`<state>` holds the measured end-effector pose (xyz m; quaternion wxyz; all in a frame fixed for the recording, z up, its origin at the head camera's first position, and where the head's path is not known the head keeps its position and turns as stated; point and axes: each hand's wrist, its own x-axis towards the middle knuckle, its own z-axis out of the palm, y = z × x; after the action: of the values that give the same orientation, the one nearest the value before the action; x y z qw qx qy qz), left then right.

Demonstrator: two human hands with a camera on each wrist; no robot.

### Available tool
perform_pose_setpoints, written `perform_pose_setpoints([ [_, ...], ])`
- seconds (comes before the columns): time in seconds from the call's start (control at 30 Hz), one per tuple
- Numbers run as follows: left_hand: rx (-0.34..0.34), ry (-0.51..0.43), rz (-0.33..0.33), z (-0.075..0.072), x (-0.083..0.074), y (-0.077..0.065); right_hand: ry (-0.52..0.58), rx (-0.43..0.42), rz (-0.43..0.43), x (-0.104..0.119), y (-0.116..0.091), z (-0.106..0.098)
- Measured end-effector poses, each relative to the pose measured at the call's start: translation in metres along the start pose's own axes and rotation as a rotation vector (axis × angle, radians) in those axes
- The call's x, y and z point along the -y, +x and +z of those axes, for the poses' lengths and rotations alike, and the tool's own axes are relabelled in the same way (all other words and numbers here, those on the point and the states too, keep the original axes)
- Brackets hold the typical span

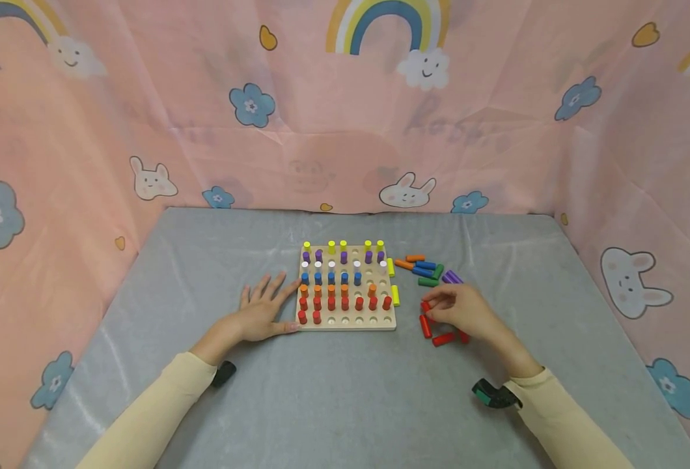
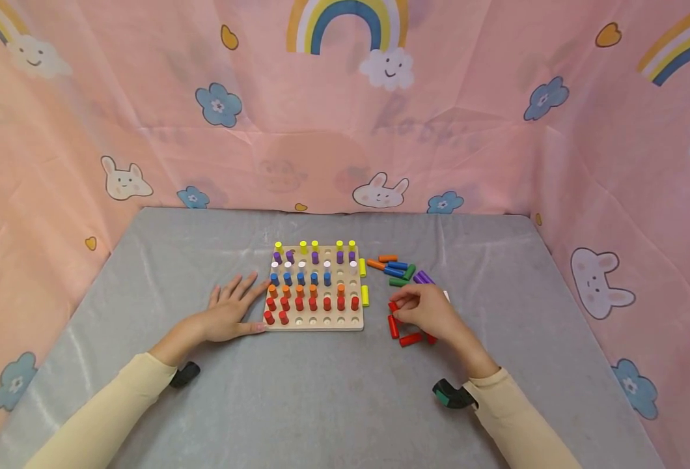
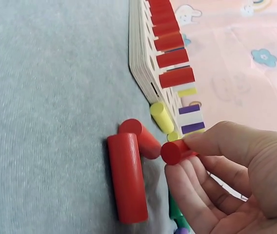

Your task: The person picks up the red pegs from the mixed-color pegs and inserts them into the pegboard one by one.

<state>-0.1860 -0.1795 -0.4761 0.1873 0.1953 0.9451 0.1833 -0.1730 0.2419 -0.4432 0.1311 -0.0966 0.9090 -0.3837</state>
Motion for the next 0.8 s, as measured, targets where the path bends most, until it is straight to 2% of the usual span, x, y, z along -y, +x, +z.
perform_pose_setpoints([
  [0.47, 0.002, -0.005, 0.005, 0.0, 0.001, -0.001, 0.1, -0.027, -0.028, 0.013, 0.008, 0.016],
  [0.8, 0.0, -0.002, 0.001, 0.002, 0.002, 0.001, 0.169, -0.028, -0.081, 0.024, 0.012, 0.03],
])
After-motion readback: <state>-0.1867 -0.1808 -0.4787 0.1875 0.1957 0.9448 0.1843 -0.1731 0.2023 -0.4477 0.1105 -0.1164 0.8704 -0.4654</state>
